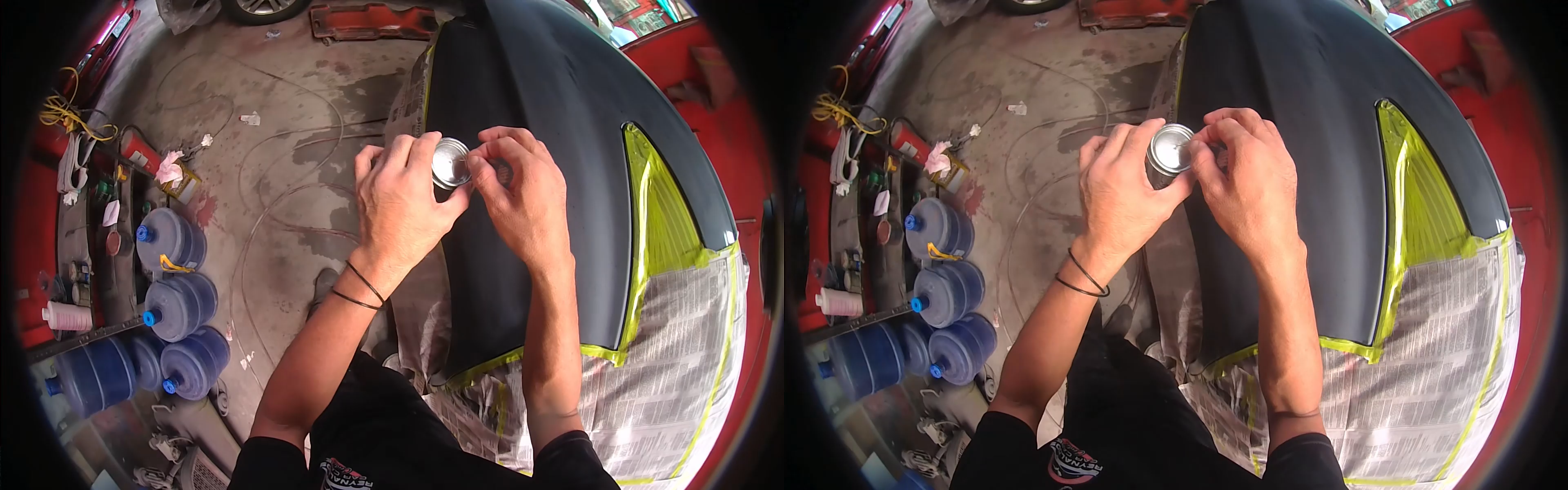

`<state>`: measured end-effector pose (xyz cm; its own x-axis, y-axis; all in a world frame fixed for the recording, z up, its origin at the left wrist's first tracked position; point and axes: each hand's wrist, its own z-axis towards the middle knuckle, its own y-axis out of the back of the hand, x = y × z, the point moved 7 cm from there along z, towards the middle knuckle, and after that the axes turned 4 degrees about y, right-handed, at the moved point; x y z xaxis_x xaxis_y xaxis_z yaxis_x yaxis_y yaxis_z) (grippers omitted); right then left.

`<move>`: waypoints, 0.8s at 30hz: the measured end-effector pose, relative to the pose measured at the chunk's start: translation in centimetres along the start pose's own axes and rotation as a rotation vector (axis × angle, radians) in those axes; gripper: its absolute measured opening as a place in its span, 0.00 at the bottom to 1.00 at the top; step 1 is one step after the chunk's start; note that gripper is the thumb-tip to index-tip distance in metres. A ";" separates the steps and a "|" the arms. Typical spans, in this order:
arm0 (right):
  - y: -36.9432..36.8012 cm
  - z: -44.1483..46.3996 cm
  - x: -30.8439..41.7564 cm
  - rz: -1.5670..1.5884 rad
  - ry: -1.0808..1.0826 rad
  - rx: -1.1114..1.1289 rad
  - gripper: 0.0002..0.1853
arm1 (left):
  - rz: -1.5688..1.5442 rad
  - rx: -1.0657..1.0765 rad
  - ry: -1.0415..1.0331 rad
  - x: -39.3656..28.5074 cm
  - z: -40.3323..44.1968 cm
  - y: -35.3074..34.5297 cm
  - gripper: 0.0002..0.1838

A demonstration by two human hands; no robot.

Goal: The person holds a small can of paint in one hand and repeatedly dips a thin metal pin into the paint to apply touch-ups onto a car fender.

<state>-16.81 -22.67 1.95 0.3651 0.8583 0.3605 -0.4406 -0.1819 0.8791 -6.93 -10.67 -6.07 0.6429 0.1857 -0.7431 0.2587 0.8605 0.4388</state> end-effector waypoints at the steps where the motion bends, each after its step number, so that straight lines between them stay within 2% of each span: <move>1: 0.0 0.1 0.0 0.018 -0.007 -0.008 0.08 | -0.016 0.002 0.000 0.3 0.0 -0.1 0.36; 4: 0.7 0.6 0.4 0.007 0.033 -0.053 0.07 | -0.014 0.001 0.007 1.0 0.1 -0.3 0.37; 7: 1.8 0.3 0.5 0.089 -0.027 -0.175 0.06 | -0.005 -0.003 0.025 1.8 -0.1 -0.5 0.37; 8: 1.2 0.1 0.4 0.053 0.041 -0.172 0.05 | -0.004 0.003 0.030 1.9 0.0 -0.8 0.38; 9: 0.7 0.0 0.5 -0.036 0.049 -0.039 0.04 | -0.001 0.013 0.039 1.8 0.1 -0.9 0.38; 11: 0.1 -0.1 -0.5 0.058 -0.060 -0.040 0.05 | -0.011 -0.011 0.026 1.3 0.4 -1.1 0.36; 17: 1.0 1.5 -2.7 0.084 -0.060 -0.046 0.08 | -0.044 -0.034 0.052 1.5 0.8 -2.1 0.35; 19: 2.2 1.8 -2.0 0.198 -0.034 -0.133 0.07 | -0.047 -0.047 0.050 1.9 0.8 -2.2 0.35; 22: 3.2 1.6 -2.1 0.359 -0.002 -0.437 0.08 | -0.029 -0.065 0.043 2.3 1.2 -2.0 0.35; 24: 0.9 1.8 -1.3 0.082 0.036 -0.171 0.08 | -0.010 -0.052 0.044 2.1 1.8 -1.8 0.34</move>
<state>-16.24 -24.78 2.82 0.2943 0.8610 0.4148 -0.6020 -0.1700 0.7802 -4.76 -12.71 -7.53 0.6079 0.1969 -0.7692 0.2259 0.8858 0.4053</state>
